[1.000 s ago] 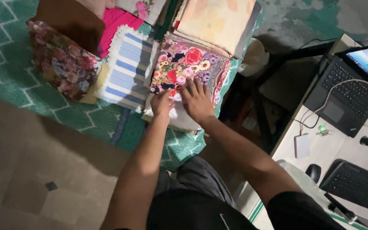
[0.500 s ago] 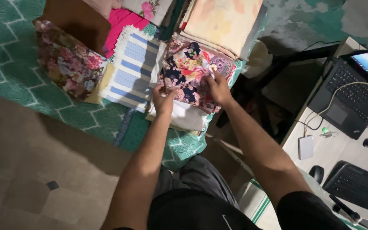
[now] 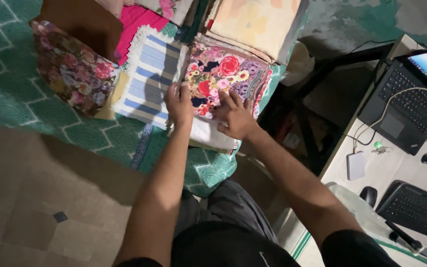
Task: Packing several pieces of folded clothing into a blue duffel bag.
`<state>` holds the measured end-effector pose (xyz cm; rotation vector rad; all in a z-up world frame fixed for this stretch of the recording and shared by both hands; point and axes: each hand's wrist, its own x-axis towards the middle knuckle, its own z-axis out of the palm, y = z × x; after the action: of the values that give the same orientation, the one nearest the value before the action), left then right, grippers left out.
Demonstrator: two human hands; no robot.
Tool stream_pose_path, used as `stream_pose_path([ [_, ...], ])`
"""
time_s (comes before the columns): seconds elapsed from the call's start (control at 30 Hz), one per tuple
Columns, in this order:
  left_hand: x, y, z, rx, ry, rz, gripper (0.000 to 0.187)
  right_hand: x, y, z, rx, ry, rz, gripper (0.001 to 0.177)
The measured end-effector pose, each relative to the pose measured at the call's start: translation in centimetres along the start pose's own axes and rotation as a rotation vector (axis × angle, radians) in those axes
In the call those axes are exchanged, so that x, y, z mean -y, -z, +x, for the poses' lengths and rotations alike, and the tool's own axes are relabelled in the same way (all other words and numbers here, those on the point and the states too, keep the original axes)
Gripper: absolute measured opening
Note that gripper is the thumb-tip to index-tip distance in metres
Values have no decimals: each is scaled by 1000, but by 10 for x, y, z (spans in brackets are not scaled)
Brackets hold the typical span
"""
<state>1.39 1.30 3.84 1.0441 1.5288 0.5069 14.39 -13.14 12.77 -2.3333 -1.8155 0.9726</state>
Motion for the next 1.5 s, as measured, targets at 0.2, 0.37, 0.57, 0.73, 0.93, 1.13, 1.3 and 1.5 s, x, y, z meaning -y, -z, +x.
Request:
stream_pose_path([
  [0.2,-4,-38,49,45,-648,382,54,-20,-20,2,-26,-7,-32,34],
  [0.37,-41,-58,73,134,-437,323,53,-24,-24,-1,-146,38,134,49],
  [0.57,-67,-38,11,164,-781,436,21,-55,-35,1,-273,-46,451,50],
  [0.73,-82,8,-92,127,-1179,407,13,-28,38,-16,-739,-47,228,70],
  [0.93,-57,45,-127,222,-1271,349,18,-39,66,-19,-412,33,-145,47],
  [1.13,-41,111,-95,32,-1196,360,30,-6,75,-26,-119,-3,299,33],
  [1.3,-30,190,-46,-54,-1151,438,30,47,29,-11,-81,25,656,19],
  [1.5,-13,292,37,-131,-893,542,28,157,-10,58,-79,103,529,18],
])
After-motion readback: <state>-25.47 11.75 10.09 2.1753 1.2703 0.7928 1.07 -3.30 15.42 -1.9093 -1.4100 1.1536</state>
